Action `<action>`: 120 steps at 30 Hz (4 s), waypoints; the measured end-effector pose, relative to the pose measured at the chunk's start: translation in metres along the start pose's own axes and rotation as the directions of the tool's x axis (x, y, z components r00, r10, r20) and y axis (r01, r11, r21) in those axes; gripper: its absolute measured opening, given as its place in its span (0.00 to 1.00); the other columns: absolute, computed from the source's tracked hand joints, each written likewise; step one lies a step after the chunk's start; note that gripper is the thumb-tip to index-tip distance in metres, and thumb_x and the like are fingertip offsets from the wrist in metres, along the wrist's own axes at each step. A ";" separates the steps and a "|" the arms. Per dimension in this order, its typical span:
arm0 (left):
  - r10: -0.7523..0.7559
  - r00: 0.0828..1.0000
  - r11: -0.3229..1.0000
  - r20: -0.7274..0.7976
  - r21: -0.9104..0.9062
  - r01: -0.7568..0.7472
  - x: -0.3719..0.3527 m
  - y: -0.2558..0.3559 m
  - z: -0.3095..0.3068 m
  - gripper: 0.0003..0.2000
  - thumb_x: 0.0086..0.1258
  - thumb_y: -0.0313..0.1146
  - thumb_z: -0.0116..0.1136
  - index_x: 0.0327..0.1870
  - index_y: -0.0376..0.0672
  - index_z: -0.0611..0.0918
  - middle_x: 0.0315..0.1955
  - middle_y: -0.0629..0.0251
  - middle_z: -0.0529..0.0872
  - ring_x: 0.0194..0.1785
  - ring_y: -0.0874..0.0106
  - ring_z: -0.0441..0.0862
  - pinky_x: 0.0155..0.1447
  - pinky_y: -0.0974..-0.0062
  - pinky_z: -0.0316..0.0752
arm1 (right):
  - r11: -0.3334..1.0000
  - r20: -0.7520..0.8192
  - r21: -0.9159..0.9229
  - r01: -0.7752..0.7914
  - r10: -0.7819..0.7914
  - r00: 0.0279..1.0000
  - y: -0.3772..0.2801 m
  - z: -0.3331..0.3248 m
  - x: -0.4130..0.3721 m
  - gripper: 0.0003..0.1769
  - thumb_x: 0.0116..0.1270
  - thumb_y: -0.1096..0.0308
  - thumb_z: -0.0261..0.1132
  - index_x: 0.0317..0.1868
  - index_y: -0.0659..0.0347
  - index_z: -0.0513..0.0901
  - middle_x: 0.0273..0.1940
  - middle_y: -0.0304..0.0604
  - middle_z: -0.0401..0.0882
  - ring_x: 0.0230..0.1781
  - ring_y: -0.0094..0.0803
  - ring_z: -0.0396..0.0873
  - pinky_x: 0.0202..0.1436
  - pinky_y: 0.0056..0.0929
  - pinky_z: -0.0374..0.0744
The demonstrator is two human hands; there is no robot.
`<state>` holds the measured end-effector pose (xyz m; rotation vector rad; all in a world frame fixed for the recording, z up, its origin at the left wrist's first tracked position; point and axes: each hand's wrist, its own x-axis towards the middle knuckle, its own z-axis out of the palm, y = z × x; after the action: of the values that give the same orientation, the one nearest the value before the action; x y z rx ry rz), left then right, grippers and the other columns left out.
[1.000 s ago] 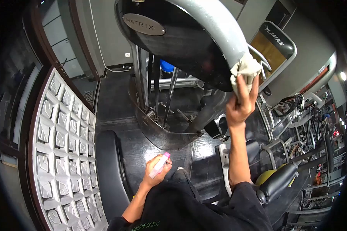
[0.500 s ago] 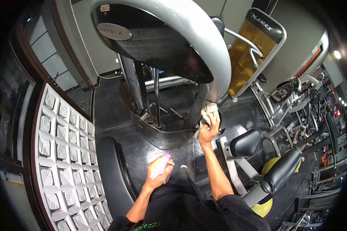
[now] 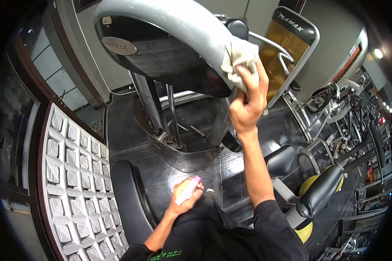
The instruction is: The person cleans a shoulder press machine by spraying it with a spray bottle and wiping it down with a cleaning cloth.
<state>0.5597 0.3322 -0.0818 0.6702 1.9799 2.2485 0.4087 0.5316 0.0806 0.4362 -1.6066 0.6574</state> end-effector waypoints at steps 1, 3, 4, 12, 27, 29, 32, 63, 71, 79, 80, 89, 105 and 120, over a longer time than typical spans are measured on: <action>0.003 1.000 1.000 -0.005 -0.002 -0.003 0.000 0.000 -0.001 0.07 0.61 0.25 0.62 0.37 0.34 0.80 0.31 0.59 0.84 0.35 0.69 0.83 0.42 0.73 0.77 | 0.999 0.029 -0.039 0.002 0.000 1.000 0.000 -0.002 -0.008 0.34 0.45 0.91 0.51 0.52 0.56 0.83 0.62 0.57 0.72 0.65 0.50 0.71 0.66 0.37 0.69; 0.047 0.999 0.992 0.007 0.115 -0.048 0.002 -0.001 -0.007 0.07 0.60 0.25 0.63 0.37 0.34 0.80 0.31 0.59 0.85 0.35 0.67 0.84 0.43 0.72 0.77 | 0.995 0.030 -0.060 -0.082 0.084 0.996 -0.003 -0.009 -0.030 0.33 0.44 0.90 0.52 0.50 0.57 0.84 0.62 0.59 0.71 0.65 0.53 0.70 0.67 0.39 0.68; 0.047 0.999 0.992 0.001 0.116 -0.047 0.001 -0.003 -0.010 0.07 0.60 0.25 0.63 0.37 0.34 0.80 0.31 0.59 0.85 0.35 0.67 0.84 0.43 0.72 0.77 | 0.990 0.016 -0.110 -0.087 0.089 0.996 -0.005 -0.012 -0.043 0.32 0.43 0.90 0.52 0.50 0.58 0.84 0.62 0.60 0.71 0.65 0.55 0.70 0.67 0.40 0.68; 0.076 0.993 0.990 -0.088 0.127 -0.065 0.001 -0.010 -0.028 0.07 0.60 0.26 0.64 0.37 0.34 0.81 0.31 0.59 0.85 0.35 0.66 0.84 0.44 0.72 0.77 | 0.744 0.281 -0.259 -0.616 0.668 0.689 0.006 -0.023 -0.237 0.29 0.56 0.87 0.54 0.59 0.60 0.79 0.63 0.57 0.72 0.67 0.48 0.69 0.71 0.39 0.64; 0.112 0.985 0.978 -0.132 0.192 -0.085 -0.001 -0.006 -0.048 0.06 0.62 0.25 0.62 0.37 0.35 0.81 0.32 0.60 0.85 0.34 0.69 0.84 0.41 0.74 0.77 | -0.756 0.764 0.635 -0.158 0.585 0.271 0.001 0.039 -0.148 0.21 0.73 0.70 0.46 0.63 0.68 0.71 0.61 0.49 0.75 0.59 0.39 0.76 0.67 0.29 0.70; 0.104 0.983 0.980 -0.150 0.186 -0.075 -0.002 -0.005 -0.050 0.06 0.61 0.25 0.62 0.37 0.35 0.80 0.32 0.60 0.84 0.34 0.69 0.84 0.41 0.74 0.77 | -0.803 0.766 0.580 -0.138 0.479 0.428 -0.001 0.037 -0.142 0.20 0.73 0.70 0.45 0.62 0.66 0.72 0.58 0.48 0.76 0.57 0.39 0.77 0.65 0.32 0.72; 0.074 0.984 0.985 -0.160 0.165 -0.048 -0.003 -0.005 -0.050 0.06 0.61 0.25 0.63 0.37 0.35 0.80 0.31 0.60 0.84 0.33 0.69 0.83 0.40 0.74 0.77 | -0.734 0.799 0.600 -0.317 0.540 0.264 -0.013 0.020 -0.114 0.17 0.73 0.68 0.47 0.58 0.62 0.74 0.48 0.44 0.79 0.51 0.37 0.77 0.58 0.39 0.78; -0.083 0.972 0.984 -0.222 0.135 0.115 -0.001 -0.006 -0.026 0.07 0.61 0.27 0.64 0.37 0.35 0.81 0.30 0.61 0.84 0.33 0.69 0.84 0.39 0.74 0.77 | 0.913 0.094 0.011 0.408 -0.407 0.908 -0.034 0.055 0.092 0.21 0.56 0.75 0.63 0.51 0.48 0.84 0.53 0.51 0.80 0.56 0.48 0.79 0.59 0.41 0.78; 0.118 0.979 0.963 -0.163 0.258 -0.073 0.025 -0.005 -0.002 0.06 0.61 0.25 0.63 0.37 0.35 0.80 0.30 0.61 0.85 0.31 0.70 0.84 0.38 0.75 0.77 | 0.807 0.475 0.547 0.222 -0.518 0.711 -0.041 0.094 0.190 0.14 0.65 0.72 0.56 0.51 0.59 0.81 0.52 0.46 0.83 0.50 0.35 0.81 0.56 0.33 0.77; 0.154 0.909 0.975 -0.388 0.211 -0.075 0.052 -0.019 0.038 0.09 0.63 0.30 0.63 0.37 0.34 0.79 0.30 0.59 0.84 0.32 0.69 0.84 0.38 0.74 0.77 | 0.761 0.414 0.530 0.374 -0.618 0.668 0.011 0.019 0.120 0.15 0.53 0.75 0.65 0.42 0.51 0.83 0.58 0.40 0.77 0.60 0.44 0.76 0.60 0.43 0.75; 0.158 0.904 0.973 -0.398 0.216 -0.075 0.057 -0.020 0.045 0.09 0.63 0.30 0.63 0.37 0.34 0.79 0.30 0.59 0.84 0.32 0.69 0.84 0.38 0.74 0.77 | 0.778 0.446 0.549 0.305 -0.581 0.681 0.020 0.007 0.106 0.16 0.52 0.77 0.65 0.43 0.50 0.83 0.61 0.42 0.77 0.61 0.48 0.75 0.62 0.47 0.74; 0.212 0.827 0.951 -0.521 0.305 -0.053 0.091 -0.011 0.089 0.10 0.61 0.30 0.62 0.35 0.32 0.78 0.30 0.56 0.83 0.32 0.68 0.83 0.38 0.74 0.77 | 0.840 0.460 0.521 -0.153 -0.125 0.879 0.098 -0.065 -0.103 0.24 0.44 0.71 0.67 0.46 0.43 0.86 0.63 0.59 0.72 0.64 0.61 0.71 0.67 0.59 0.68; 0.259 0.623 0.953 -0.738 0.302 -0.040 0.072 -0.032 0.138 0.10 0.64 0.30 0.61 0.37 0.31 0.77 0.31 0.56 0.83 0.27 0.74 0.81 0.34 0.78 0.76 | 0.503 0.201 0.863 0.043 -0.420 0.885 0.050 0.068 0.118 0.33 0.50 0.81 0.61 0.60 0.52 0.78 0.64 0.56 0.71 0.68 0.57 0.65 0.71 0.47 0.65; 0.275 0.711 0.946 -0.647 0.316 -0.078 0.082 -0.025 0.173 0.07 0.61 0.26 0.61 0.36 0.33 0.78 0.30 0.56 0.84 0.33 0.66 0.84 0.39 0.71 0.78 | 0.335 0.152 0.939 0.082 -0.614 0.775 0.073 0.081 0.133 0.40 0.46 0.85 0.54 0.64 0.51 0.75 0.66 0.54 0.69 0.68 0.50 0.67 0.70 0.38 0.67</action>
<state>0.5432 0.5240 -0.0703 -0.0093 2.6832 2.6333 0.2820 0.5478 0.1958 1.9058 -1.3616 1.0964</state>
